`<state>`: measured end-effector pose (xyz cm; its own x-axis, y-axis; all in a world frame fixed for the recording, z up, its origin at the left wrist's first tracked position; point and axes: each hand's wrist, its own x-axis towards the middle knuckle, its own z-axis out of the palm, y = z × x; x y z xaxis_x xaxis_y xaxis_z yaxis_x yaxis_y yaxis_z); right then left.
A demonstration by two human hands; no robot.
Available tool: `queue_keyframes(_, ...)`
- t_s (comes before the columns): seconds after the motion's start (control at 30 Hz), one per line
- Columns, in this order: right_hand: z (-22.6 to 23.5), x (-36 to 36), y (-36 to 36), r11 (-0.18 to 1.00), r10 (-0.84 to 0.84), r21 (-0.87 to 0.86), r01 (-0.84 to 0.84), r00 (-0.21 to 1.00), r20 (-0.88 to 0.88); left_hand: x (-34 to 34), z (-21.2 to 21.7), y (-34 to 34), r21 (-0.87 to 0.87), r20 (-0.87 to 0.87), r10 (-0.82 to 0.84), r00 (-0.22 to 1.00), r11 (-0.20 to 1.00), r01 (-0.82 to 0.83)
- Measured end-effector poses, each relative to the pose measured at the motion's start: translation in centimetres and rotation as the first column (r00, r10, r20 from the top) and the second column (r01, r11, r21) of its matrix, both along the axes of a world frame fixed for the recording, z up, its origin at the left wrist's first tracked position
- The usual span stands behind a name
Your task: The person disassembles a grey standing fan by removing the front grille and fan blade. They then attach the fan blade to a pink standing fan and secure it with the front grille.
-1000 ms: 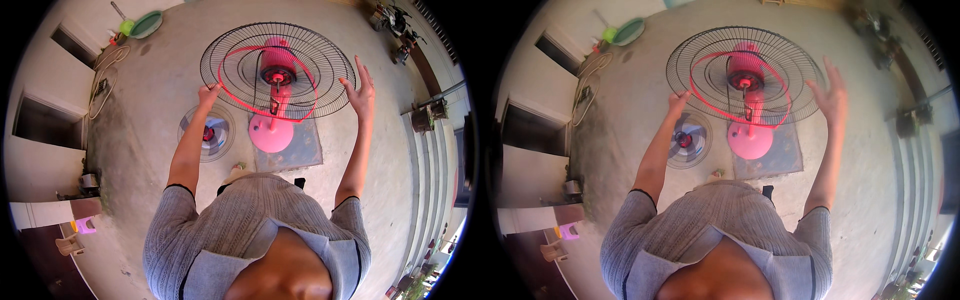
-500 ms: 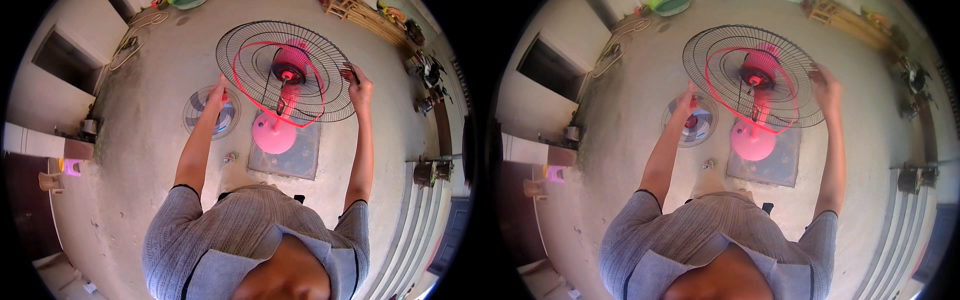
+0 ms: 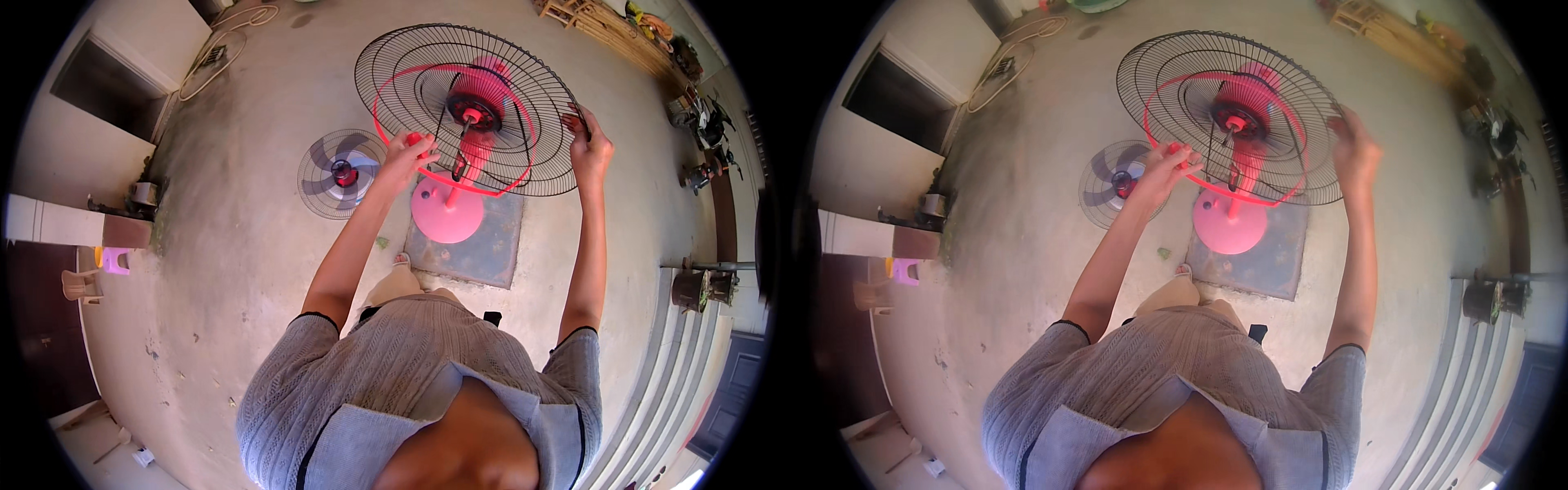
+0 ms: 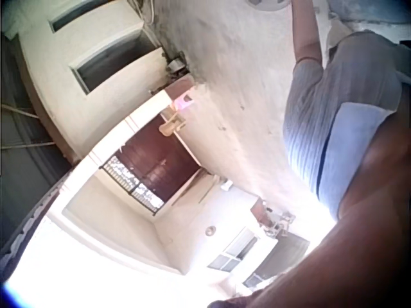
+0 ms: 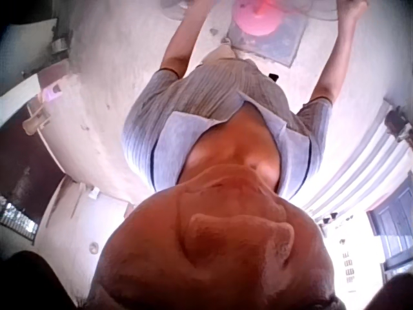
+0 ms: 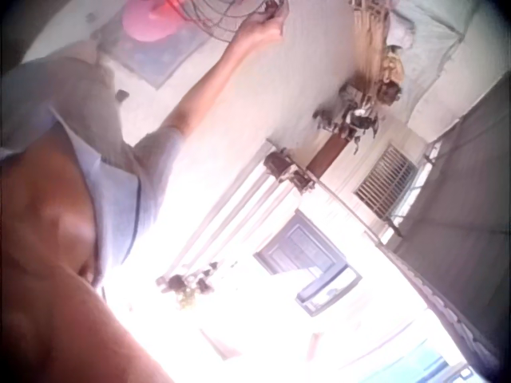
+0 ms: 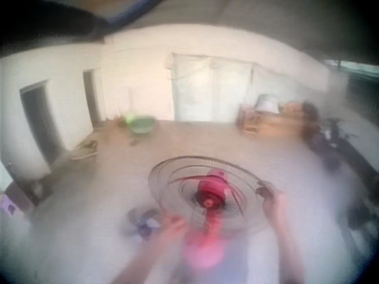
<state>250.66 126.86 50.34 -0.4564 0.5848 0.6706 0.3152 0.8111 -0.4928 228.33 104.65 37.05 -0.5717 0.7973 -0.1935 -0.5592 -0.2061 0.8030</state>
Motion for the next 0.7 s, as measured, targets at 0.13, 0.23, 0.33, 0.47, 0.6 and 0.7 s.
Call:
queue_keyframes(0.13,0.2,0.2,-0.4,1.0,-0.019,0.022,0.018,1.0,0.009,2.6,0.1,5.0,0.035,-0.356,0.193,0.914,0.98,-0.193)
queue_keyframes(0.23,0.0,0.0,-0.2,0.999,-0.021,0.026,0.021,1.0,0.0,4.1,0.7,7.1,-0.002,-0.48,0.253,0.84,0.957,-0.29)
queue_keyframes(0.33,0.1,0.0,-0.3,1.0,-0.014,0.003,0.014,1.0,-0.005,5.1,1.5,7.4,-0.046,-0.558,0.297,0.775,0.921,-0.386)
queue_keyframes(0.47,-0.1,0.1,0.2,1.0,-0.004,-0.014,0.004,1.0,-0.008,6.2,0.9,7.1,-0.155,-0.543,0.29,0.788,0.888,-0.434)
queue_keyframes(0.6,0.2,-0.4,0.6,0.999,0.049,-0.024,-0.049,0.998,-0.026,6.8,-2.5,8.6,0.076,-0.398,0.485,0.778,0.863,-0.499)
queue_keyframes(0.7,0.2,-0.2,1.4,0.998,0.065,0.011,-0.065,0.998,-0.025,8.2,-1.3,9.7,0.106,-0.348,0.522,0.779,0.847,-0.52)
